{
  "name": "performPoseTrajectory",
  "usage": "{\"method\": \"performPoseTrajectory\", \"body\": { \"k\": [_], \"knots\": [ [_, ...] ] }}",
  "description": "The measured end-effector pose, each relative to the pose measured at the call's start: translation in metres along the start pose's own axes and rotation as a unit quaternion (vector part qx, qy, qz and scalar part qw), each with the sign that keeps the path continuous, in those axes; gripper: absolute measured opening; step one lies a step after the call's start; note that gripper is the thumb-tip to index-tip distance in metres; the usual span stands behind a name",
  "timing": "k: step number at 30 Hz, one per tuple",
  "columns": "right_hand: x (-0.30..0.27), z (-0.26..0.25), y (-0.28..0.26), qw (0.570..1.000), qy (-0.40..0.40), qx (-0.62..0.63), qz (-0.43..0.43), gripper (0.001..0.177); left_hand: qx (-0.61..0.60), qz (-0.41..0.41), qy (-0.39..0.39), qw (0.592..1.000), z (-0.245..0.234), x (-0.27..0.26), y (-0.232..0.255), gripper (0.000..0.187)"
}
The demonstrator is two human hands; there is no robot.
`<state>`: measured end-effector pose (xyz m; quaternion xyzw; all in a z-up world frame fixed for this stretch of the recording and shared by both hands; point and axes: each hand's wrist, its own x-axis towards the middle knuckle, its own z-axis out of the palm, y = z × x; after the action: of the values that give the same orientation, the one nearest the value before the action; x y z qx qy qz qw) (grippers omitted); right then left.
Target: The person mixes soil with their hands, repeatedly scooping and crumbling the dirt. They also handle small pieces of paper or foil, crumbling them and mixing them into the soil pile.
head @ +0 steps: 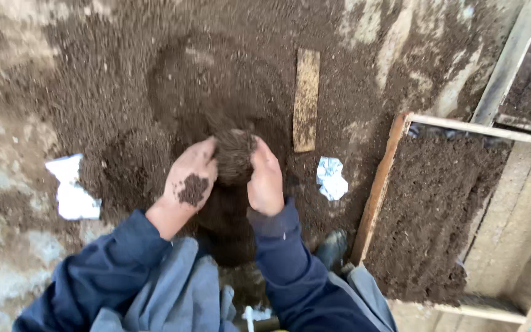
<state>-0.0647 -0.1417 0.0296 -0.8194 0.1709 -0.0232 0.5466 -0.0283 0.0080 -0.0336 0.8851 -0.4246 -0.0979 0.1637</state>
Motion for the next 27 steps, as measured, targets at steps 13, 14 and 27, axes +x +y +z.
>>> {"method": "performPoseTrajectory", "body": {
  "k": [13, 14, 27],
  "knots": [
    [-0.010, 0.019, -0.005, 0.988, 0.110, 0.051, 0.092, 0.035, -0.612, -0.346, 0.161, 0.692, -0.041, 0.042, 0.030, 0.021],
    [-0.019, 0.018, -0.027, 0.985, 0.165, 0.009, 0.038, 0.036, -0.701, -0.437, 0.065, 0.560, -0.067, 0.053, 0.047, 0.048],
    [-0.112, -0.152, 0.021, 0.974, -0.001, -0.129, 0.189, 0.035, -0.746, -0.304, -0.127, 0.579, -0.022, 0.043, 0.146, 0.076]
  ]
}}
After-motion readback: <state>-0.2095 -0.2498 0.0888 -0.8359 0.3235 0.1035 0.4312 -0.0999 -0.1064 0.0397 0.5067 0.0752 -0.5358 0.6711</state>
